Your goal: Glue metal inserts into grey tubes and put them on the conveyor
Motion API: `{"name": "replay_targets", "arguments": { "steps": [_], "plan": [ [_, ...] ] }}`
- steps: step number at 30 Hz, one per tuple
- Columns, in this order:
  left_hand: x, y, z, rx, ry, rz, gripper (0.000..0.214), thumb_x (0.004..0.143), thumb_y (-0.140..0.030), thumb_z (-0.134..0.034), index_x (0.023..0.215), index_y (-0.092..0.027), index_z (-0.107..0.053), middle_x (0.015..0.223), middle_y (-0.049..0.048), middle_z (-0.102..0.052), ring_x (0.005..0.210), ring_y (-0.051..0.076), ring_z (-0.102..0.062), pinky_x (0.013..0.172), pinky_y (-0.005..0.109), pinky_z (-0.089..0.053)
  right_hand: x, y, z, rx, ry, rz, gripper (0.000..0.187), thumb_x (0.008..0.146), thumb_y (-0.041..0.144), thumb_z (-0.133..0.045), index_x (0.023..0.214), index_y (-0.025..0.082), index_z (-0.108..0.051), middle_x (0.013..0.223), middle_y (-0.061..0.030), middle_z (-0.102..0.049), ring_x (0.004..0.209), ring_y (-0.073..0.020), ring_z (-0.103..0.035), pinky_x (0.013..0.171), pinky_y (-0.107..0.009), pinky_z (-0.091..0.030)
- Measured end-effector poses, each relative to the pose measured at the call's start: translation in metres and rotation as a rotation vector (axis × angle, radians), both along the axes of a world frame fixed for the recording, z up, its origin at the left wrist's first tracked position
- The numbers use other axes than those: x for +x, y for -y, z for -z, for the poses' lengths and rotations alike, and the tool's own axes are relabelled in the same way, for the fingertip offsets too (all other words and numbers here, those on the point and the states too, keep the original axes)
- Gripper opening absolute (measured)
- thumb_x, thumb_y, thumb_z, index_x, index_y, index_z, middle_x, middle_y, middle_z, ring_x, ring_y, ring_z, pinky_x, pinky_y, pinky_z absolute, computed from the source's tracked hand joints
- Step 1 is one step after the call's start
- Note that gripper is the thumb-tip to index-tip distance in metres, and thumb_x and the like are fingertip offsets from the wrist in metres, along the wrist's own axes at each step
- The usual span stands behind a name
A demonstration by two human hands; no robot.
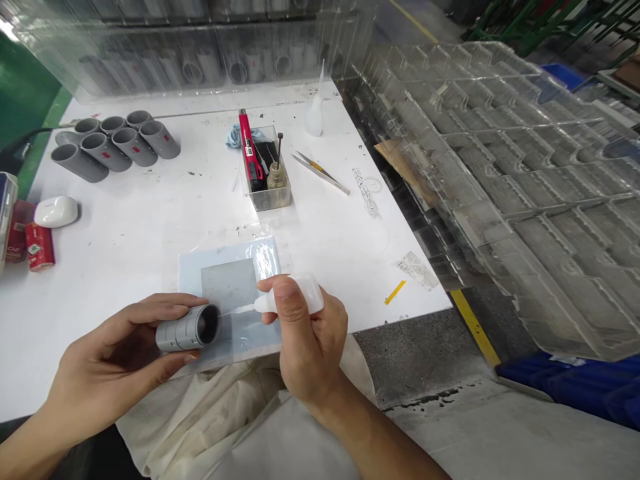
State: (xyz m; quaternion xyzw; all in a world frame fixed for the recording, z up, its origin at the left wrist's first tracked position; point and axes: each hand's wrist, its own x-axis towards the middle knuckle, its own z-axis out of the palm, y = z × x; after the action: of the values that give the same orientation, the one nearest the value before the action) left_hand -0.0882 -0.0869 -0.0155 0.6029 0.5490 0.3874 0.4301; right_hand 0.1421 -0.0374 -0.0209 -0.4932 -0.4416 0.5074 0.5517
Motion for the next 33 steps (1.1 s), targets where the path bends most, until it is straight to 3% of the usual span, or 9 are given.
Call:
{"name": "replay_targets", "arguments": {
  "steps": [10,16,33],
  "plan": [
    [-0.004,-0.002,0.002,0.025,-0.024,0.029,0.038,0.094,-0.015,-0.079,0.122,-0.040,-0.070,0.134,-0.0035,-0.074,0.128,0.016,-0.068,0.095,0.019,-0.060,0.001,0.000,0.000,-0.003,-0.091,-0.003,0.043,0.106,0.054,-0.063,0.086,0.024,-0.085,0.074,-0.0025,-0.075,0.059,-0.0121,-0.065,0.056,-0.023,-0.055],
    [0.000,-0.002,0.000,0.024,-0.005,0.001,0.031,0.094,-0.014,-0.077,0.114,-0.037,-0.073,0.130,-0.0012,-0.075,0.124,0.019,-0.069,0.091,0.024,-0.061,0.001,-0.002,-0.003,-0.023,-0.068,-0.054,0.043,0.103,0.057,-0.066,0.083,0.022,-0.083,0.063,-0.0008,-0.069,0.057,-0.0122,-0.064,0.056,-0.023,-0.054],
    [0.005,0.000,-0.002,-0.025,0.050,-0.062,0.030,0.093,-0.015,-0.077,0.111,-0.039,-0.075,0.129,-0.0033,-0.076,0.125,0.019,-0.067,0.088,0.023,-0.058,0.000,-0.001,-0.003,-0.038,-0.024,-0.017,0.042,0.102,0.057,-0.067,0.084,0.023,-0.084,0.064,-0.0013,-0.068,0.059,-0.0139,-0.064,0.055,-0.024,-0.054]
  ]
}}
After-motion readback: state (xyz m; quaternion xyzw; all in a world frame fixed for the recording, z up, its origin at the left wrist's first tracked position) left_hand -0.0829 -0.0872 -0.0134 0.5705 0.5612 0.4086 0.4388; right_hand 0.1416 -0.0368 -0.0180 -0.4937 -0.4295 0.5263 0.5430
